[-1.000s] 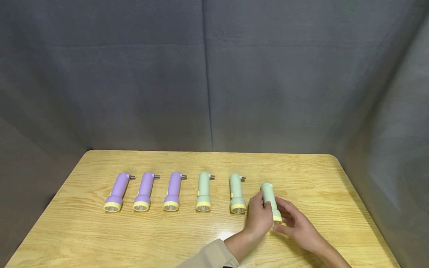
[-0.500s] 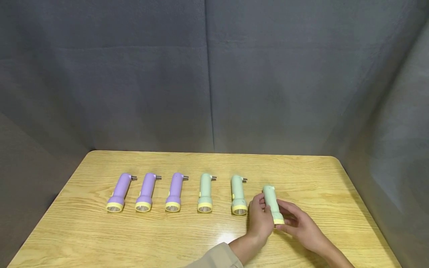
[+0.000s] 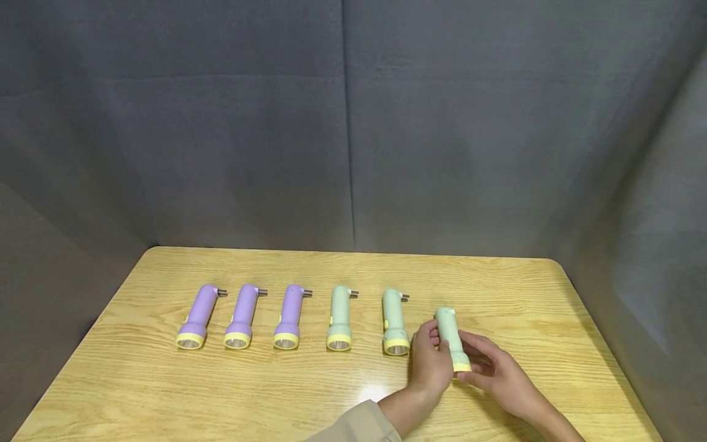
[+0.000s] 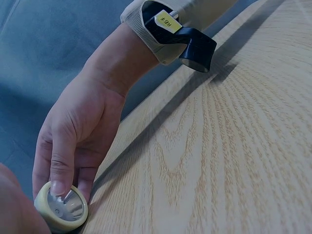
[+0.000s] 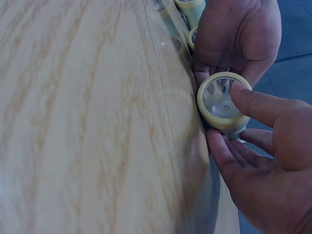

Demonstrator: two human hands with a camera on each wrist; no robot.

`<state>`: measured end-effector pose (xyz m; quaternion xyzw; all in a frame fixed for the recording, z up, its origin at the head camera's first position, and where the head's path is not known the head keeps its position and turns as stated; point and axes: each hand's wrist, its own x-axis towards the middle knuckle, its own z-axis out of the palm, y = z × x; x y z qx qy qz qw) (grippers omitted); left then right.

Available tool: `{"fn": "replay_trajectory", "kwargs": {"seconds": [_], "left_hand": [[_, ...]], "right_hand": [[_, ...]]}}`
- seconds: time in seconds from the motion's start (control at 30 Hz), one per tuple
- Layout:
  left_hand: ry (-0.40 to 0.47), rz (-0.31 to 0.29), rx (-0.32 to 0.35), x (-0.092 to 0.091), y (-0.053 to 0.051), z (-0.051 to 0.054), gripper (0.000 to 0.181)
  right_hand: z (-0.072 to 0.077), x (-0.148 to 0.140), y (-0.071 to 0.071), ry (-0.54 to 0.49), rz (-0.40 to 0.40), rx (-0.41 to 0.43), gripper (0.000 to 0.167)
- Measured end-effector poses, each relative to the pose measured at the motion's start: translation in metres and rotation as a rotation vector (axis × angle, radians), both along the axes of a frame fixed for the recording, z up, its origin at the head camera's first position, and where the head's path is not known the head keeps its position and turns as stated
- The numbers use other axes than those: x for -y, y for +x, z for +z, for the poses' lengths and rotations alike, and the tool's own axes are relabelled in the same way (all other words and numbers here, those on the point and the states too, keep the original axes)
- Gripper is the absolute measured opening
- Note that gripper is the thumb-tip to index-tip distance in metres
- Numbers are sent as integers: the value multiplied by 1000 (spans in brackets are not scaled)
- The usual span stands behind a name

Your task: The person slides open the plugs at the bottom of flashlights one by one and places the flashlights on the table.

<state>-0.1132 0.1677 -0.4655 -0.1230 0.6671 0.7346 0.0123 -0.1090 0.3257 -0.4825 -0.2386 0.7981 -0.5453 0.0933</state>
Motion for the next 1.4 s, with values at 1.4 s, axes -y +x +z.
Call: {"fn": "replay_trajectory", "kwargs": {"seconds": [1.4], "left_hand": [[19,-41,-51,7,-1,13,34]], "right_hand": [[15,4,4,0,-91,-72,66]]}}
